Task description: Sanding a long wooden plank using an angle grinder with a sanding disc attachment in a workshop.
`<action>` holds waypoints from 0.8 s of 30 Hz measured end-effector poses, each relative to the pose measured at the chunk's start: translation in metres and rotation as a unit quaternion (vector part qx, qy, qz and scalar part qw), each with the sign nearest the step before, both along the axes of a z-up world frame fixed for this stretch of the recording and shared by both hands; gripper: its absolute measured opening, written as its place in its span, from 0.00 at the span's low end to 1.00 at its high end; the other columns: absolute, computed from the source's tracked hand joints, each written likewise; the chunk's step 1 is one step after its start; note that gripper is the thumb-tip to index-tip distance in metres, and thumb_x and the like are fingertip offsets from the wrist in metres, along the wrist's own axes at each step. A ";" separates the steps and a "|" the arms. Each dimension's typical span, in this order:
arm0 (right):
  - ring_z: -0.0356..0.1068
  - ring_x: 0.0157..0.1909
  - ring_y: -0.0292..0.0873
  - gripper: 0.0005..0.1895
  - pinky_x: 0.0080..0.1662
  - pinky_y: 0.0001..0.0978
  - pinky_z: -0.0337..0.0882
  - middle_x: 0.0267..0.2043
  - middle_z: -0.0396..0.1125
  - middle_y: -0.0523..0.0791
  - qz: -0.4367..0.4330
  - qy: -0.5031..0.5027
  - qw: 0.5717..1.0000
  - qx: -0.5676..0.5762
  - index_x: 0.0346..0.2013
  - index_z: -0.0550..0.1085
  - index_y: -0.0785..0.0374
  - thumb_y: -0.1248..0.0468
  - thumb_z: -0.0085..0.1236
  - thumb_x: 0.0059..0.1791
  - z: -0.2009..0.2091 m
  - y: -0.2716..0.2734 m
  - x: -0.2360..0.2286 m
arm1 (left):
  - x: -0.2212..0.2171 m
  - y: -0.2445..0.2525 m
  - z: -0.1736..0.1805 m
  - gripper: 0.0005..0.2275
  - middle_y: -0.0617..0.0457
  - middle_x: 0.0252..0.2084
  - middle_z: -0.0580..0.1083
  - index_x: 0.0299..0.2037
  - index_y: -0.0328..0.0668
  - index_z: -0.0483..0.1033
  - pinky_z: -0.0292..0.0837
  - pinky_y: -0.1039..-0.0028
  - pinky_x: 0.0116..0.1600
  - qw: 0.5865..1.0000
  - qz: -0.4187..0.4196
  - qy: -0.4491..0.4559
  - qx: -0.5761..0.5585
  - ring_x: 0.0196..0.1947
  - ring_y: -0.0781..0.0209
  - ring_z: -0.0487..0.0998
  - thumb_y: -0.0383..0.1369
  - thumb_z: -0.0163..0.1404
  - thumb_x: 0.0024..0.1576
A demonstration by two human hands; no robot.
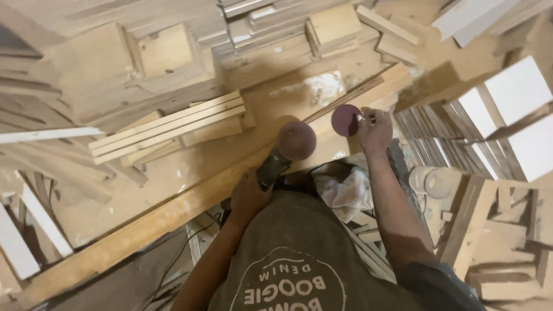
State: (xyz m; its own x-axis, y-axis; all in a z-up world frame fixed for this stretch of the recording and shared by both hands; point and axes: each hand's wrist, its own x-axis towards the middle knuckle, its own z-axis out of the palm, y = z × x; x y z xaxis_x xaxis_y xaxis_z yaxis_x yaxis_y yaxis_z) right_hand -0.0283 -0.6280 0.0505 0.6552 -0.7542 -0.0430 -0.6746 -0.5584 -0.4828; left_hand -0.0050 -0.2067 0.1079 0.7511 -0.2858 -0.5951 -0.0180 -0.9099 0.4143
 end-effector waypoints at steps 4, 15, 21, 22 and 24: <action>0.73 0.68 0.65 0.14 0.69 0.61 0.72 0.61 0.77 0.53 0.211 0.057 0.973 0.075 0.58 0.84 0.48 0.50 0.63 0.60 0.091 0.073 0.031 | -0.003 0.003 -0.005 0.30 0.39 0.55 0.75 0.67 0.43 0.66 0.83 0.43 0.61 1.000 -0.002 -0.002 0.002 0.56 0.32 0.85 0.49 0.54 0.57; 0.85 0.49 0.59 0.16 0.48 0.53 0.83 0.43 0.82 0.50 0.498 0.278 0.804 -0.165 0.48 0.84 0.52 0.48 0.59 0.55 0.123 0.109 0.075 | -0.005 0.005 -0.006 0.20 0.41 0.45 0.74 0.57 0.40 0.70 0.83 0.47 0.53 0.999 0.002 -0.038 -0.038 0.47 0.34 0.85 0.38 0.48 0.55; 0.84 0.53 0.57 0.14 0.52 0.55 0.83 0.43 0.83 0.49 0.488 0.289 0.809 -0.156 0.40 0.86 0.53 0.50 0.66 0.46 0.082 0.085 0.083 | -0.005 0.006 -0.012 0.19 0.41 0.41 0.75 0.55 0.38 0.72 0.85 0.52 0.47 0.992 -0.030 -0.112 -0.039 0.41 0.39 0.86 0.37 0.49 0.54; 0.84 0.53 0.57 0.14 0.52 0.55 0.83 0.43 0.83 0.49 0.489 0.290 0.807 -0.156 0.40 0.86 0.53 0.50 0.66 0.46 0.079 0.084 0.078 | -0.009 0.006 -0.015 0.19 0.41 0.41 0.75 0.55 0.38 0.72 0.85 0.52 0.47 0.993 -0.028 -0.111 -0.039 0.41 0.39 0.86 0.37 0.49 0.54; 0.84 0.47 0.61 0.14 0.48 0.56 0.81 0.36 0.81 0.52 0.491 0.248 0.829 -0.104 0.39 0.84 0.55 0.49 0.61 0.52 0.076 0.082 0.071 | -0.012 0.004 -0.021 0.20 0.39 0.42 0.76 0.56 0.36 0.73 0.85 0.55 0.48 0.993 -0.023 -0.112 -0.044 0.40 0.40 0.86 0.36 0.48 0.54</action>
State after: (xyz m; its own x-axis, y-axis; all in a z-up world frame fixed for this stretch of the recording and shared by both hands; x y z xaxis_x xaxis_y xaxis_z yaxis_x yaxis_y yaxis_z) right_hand 0.0431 -0.5457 0.1269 0.8978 0.1069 -0.4272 0.0671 -0.9920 -0.1072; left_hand -0.0168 -0.2023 0.0865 0.8468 -0.3655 -0.3864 -0.1582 -0.8667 0.4731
